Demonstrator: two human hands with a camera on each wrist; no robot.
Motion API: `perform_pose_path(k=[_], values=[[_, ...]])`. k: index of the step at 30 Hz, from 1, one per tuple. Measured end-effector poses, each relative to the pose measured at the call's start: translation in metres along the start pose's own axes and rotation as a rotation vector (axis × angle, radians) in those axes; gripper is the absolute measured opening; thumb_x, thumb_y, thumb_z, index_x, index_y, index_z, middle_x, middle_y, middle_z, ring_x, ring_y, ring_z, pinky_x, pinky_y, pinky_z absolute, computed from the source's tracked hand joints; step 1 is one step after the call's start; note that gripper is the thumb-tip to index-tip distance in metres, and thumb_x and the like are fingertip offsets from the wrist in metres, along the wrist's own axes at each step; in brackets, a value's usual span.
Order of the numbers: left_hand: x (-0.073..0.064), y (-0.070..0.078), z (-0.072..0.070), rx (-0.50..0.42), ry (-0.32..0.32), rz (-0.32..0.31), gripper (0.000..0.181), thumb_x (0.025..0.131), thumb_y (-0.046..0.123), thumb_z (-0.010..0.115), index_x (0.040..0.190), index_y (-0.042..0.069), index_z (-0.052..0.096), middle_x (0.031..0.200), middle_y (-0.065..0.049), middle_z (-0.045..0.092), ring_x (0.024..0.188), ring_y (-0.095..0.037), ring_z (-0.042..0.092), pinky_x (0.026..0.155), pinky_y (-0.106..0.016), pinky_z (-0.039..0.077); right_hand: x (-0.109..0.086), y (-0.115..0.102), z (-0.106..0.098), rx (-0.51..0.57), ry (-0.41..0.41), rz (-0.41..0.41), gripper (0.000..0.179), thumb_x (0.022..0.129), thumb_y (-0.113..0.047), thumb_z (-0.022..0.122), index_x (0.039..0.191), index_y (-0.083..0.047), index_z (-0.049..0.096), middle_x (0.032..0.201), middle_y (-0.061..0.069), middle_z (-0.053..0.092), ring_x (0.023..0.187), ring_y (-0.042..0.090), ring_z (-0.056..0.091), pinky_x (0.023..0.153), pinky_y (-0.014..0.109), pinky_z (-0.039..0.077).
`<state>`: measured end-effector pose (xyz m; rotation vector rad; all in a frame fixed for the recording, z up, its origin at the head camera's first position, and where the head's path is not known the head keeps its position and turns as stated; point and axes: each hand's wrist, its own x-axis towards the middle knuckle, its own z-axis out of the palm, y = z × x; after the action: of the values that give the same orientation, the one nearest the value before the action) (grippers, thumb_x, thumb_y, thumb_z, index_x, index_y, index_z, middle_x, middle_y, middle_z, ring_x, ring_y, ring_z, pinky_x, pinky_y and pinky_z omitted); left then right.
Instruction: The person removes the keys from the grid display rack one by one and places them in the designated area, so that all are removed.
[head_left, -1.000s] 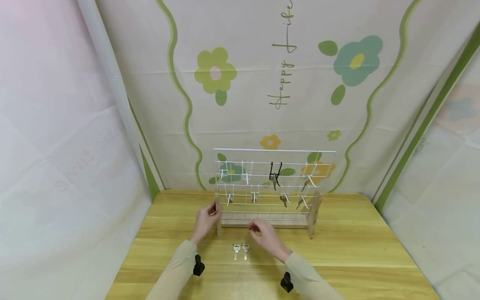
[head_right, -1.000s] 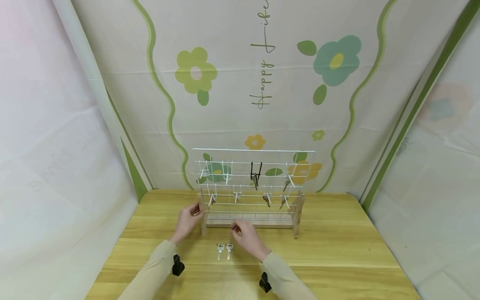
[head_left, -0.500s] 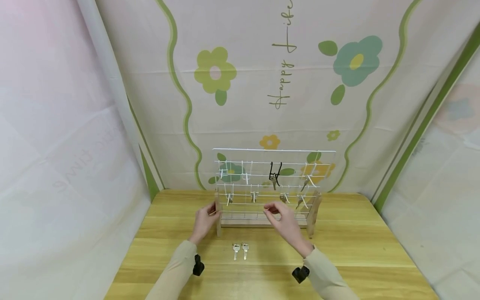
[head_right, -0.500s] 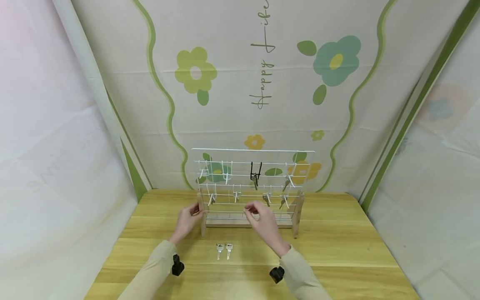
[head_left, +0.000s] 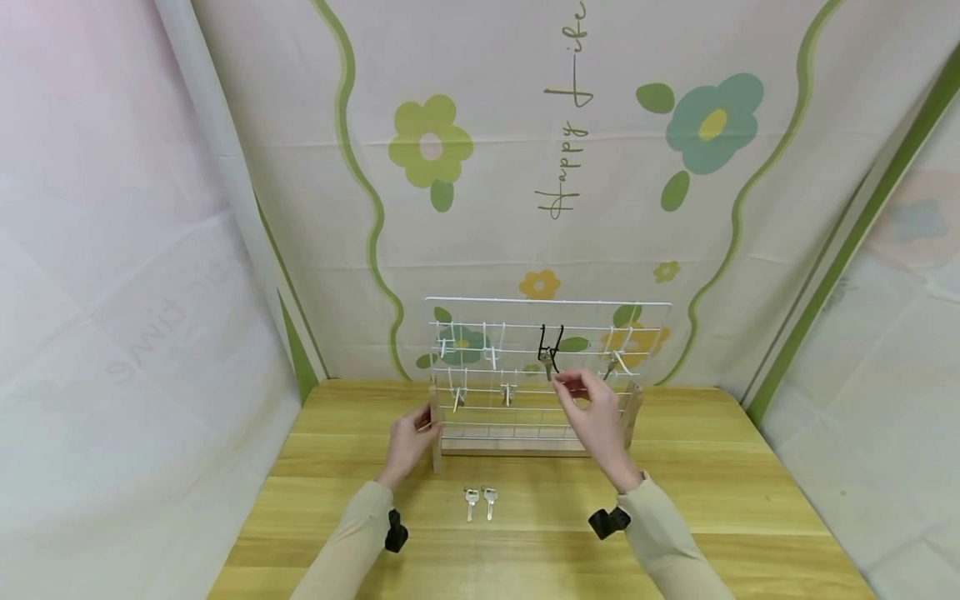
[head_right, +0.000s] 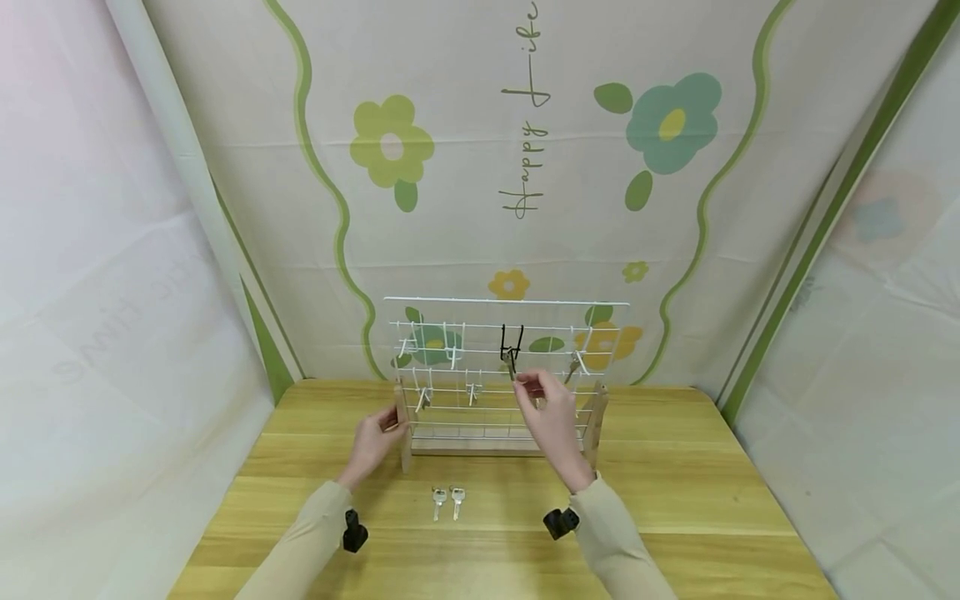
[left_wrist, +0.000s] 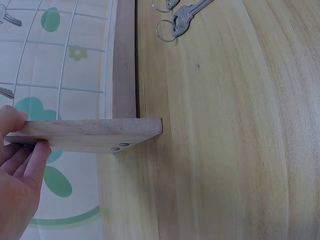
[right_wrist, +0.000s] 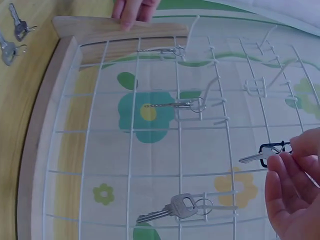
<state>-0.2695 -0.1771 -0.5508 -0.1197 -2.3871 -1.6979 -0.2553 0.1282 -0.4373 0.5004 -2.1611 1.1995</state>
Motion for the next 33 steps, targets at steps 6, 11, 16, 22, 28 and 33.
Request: perform_pose_path(k=[6, 11, 16, 22, 28, 33], values=[[0.000, -0.002, -0.001, 0.005, 0.000, 0.006, 0.047, 0.090, -0.004, 0.066, 0.134, -0.013, 0.053, 0.128, -0.033, 0.061, 0.116, -0.043, 0.065, 0.091, -0.036, 0.062, 0.013, -0.002, 0.002, 0.026, 0.046, 0.046, 0.014, 0.091, -0.003, 0.068, 0.105, -0.002, 0.069, 0.099, 0.010, 0.073, 0.086, 0.017, 0.067, 0.074, 0.013, 0.058], [-0.001, -0.001, -0.002, 0.006, -0.001, 0.005, 0.047, 0.090, -0.004, 0.066, 0.134, -0.013, 0.053, 0.128, -0.033, 0.061, 0.116, -0.043, 0.065, 0.090, -0.036, 0.062, 0.022, -0.003, 0.008, 0.048, 0.087, 0.036, 0.017, 0.091, 0.000, 0.066, 0.107, 0.001, 0.070, 0.101, 0.015, 0.072, 0.086, 0.024, 0.067, 0.073, 0.006, 0.055], [-0.001, 0.000, -0.002, 0.003, -0.002, -0.001, 0.047, 0.090, -0.004, 0.066, 0.134, -0.013, 0.053, 0.129, -0.033, 0.061, 0.116, -0.043, 0.064, 0.091, -0.036, 0.062, 0.028, -0.003, 0.012, 0.045, 0.087, 0.026, 0.021, 0.090, 0.002, 0.066, 0.111, 0.001, 0.070, 0.100, 0.015, 0.072, 0.086, 0.026, 0.069, 0.072, 0.002, 0.051], [0.000, -0.002, 0.000, 0.003, -0.005, -0.007, 0.047, 0.090, -0.004, 0.066, 0.134, -0.013, 0.053, 0.128, -0.033, 0.061, 0.116, -0.043, 0.065, 0.091, -0.036, 0.062, 0.032, 0.001, 0.014, 0.012, 0.082, 0.007, 0.020, 0.091, 0.002, 0.066, 0.109, -0.001, 0.072, 0.096, 0.014, 0.072, 0.081, 0.024, 0.069, 0.069, 0.001, 0.050], [0.001, -0.002, 0.000, -0.015, -0.005, 0.003, 0.047, 0.090, -0.005, 0.066, 0.134, -0.014, 0.053, 0.128, -0.034, 0.061, 0.116, -0.044, 0.064, 0.092, -0.038, 0.062, 0.033, 0.002, 0.014, 0.001, 0.073, 0.026, 0.017, 0.088, -0.002, 0.072, 0.105, 0.000, 0.070, 0.095, 0.013, 0.070, 0.080, 0.022, 0.068, 0.069, 0.010, 0.056], [0.002, -0.003, 0.000, -0.015, -0.005, 0.011, 0.047, 0.089, -0.005, 0.066, 0.133, -0.014, 0.053, 0.128, -0.034, 0.061, 0.115, -0.045, 0.064, 0.091, -0.038, 0.062, 0.034, 0.000, 0.014, -0.004, 0.064, 0.058, 0.017, 0.085, -0.004, 0.076, 0.099, 0.000, 0.068, 0.093, 0.013, 0.069, 0.079, 0.021, 0.067, 0.068, 0.014, 0.058]])
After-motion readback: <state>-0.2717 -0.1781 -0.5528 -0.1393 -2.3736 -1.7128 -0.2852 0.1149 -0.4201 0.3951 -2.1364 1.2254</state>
